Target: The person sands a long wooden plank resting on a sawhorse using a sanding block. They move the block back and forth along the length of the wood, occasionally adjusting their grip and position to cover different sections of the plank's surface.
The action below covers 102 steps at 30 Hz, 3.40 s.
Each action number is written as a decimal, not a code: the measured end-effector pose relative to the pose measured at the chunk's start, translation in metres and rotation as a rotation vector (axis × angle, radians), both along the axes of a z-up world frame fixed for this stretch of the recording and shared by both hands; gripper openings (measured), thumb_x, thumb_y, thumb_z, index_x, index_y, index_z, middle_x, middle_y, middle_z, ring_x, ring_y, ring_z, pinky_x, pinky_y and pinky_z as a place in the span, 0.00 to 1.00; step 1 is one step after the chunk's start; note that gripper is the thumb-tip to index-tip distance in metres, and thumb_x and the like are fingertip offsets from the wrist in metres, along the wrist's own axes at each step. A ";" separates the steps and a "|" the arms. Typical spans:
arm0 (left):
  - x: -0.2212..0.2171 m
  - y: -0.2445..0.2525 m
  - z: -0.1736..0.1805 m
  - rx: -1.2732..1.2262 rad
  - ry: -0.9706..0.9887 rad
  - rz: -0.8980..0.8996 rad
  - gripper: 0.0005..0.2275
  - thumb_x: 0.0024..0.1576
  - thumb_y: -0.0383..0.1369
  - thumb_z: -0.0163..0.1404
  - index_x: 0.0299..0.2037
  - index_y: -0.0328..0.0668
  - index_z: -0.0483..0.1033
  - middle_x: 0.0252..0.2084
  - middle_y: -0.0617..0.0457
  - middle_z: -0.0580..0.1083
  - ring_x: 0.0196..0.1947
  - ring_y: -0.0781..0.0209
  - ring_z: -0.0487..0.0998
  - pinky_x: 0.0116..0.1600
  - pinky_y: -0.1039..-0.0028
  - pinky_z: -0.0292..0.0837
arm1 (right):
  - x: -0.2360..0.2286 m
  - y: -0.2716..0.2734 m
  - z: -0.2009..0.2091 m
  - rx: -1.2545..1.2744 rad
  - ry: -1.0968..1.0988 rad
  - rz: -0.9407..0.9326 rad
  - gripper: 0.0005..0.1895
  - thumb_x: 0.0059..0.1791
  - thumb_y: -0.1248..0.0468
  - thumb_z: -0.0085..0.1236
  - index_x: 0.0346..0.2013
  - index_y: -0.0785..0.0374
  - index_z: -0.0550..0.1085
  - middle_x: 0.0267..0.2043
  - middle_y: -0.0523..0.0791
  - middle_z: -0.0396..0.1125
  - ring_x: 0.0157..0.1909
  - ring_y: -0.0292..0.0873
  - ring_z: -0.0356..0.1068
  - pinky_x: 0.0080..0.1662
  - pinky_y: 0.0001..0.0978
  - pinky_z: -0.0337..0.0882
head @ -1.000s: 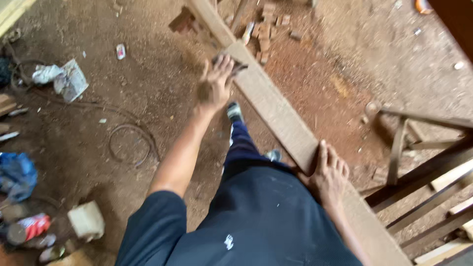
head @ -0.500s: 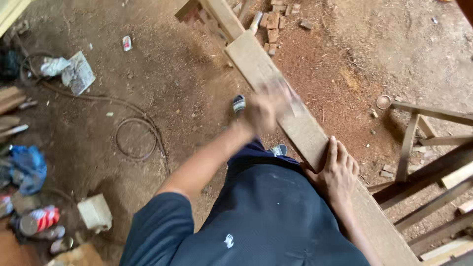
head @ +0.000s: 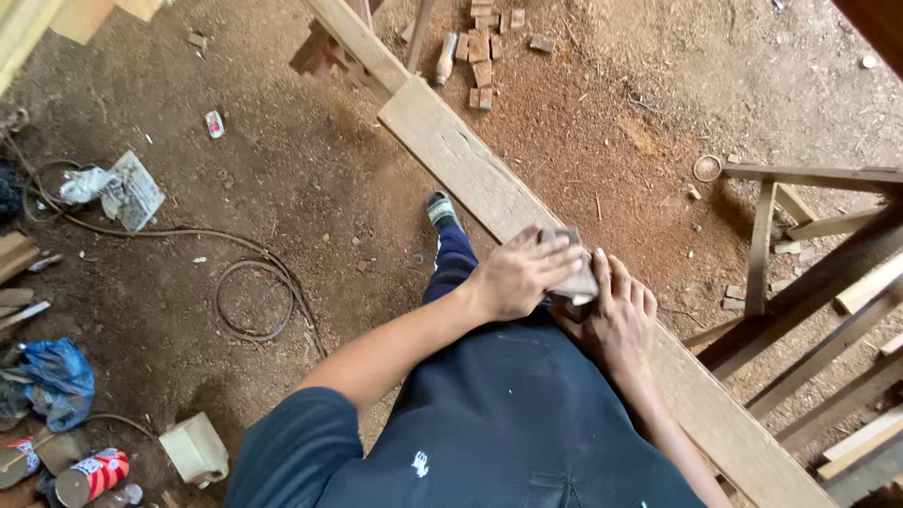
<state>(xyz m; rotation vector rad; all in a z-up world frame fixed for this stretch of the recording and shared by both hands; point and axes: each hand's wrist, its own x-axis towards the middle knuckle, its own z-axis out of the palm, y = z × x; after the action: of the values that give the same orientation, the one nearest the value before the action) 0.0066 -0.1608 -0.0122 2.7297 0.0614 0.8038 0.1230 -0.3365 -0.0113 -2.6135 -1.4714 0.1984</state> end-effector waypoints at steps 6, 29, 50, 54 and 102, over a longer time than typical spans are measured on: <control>-0.045 0.167 -0.005 -1.629 -0.252 0.092 0.23 0.68 0.47 0.28 0.42 0.49 0.79 0.42 0.53 0.78 0.57 0.53 0.83 0.66 0.81 0.49 | -0.005 0.005 0.011 -0.070 -0.021 -0.008 0.62 0.34 0.29 0.62 0.72 0.60 0.56 0.67 0.51 0.60 0.63 0.53 0.63 0.63 0.47 0.60; -0.034 0.064 -0.047 -0.196 0.128 0.017 0.20 0.72 0.32 0.30 0.61 0.62 0.78 0.68 0.51 0.67 0.69 0.56 0.69 0.76 0.42 0.42 | 0.003 0.000 -0.001 -0.090 0.008 0.004 0.65 0.32 0.31 0.66 0.74 0.59 0.53 0.69 0.50 0.58 0.64 0.53 0.62 0.63 0.48 0.61; -0.014 0.140 0.007 0.016 0.009 0.219 0.12 0.65 0.34 0.42 0.49 0.46 0.81 0.44 0.44 0.80 0.47 0.53 0.82 0.56 0.62 0.78 | -0.002 -0.008 -0.003 0.123 0.048 -0.020 0.57 0.36 0.31 0.65 0.68 0.62 0.59 0.72 0.54 0.54 0.66 0.55 0.61 0.65 0.48 0.57; -0.003 0.032 0.004 -0.186 0.026 -0.209 0.18 0.65 0.24 0.41 0.53 0.65 0.79 0.53 0.57 0.80 0.52 0.64 0.83 0.68 0.59 0.73 | 0.000 -0.006 -0.007 0.128 0.068 -0.023 0.56 0.37 0.31 0.66 0.66 0.62 0.59 0.73 0.55 0.54 0.65 0.55 0.60 0.65 0.48 0.57; 0.037 0.230 -0.049 -0.084 0.619 -0.247 0.19 0.69 0.44 0.36 0.58 0.48 0.77 0.50 0.47 0.80 0.52 0.52 0.79 0.71 0.57 0.60 | -0.131 0.208 -0.061 0.246 -0.415 -0.366 0.28 0.59 0.54 0.34 0.71 0.66 0.58 0.71 0.53 0.59 0.71 0.49 0.65 0.72 0.46 0.53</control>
<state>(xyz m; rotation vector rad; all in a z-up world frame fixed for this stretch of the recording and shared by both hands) 0.0438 0.0689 -0.0609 2.7234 -0.1078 -0.1202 -0.0079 -0.1286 -0.0720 -2.7525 -0.9908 -0.5554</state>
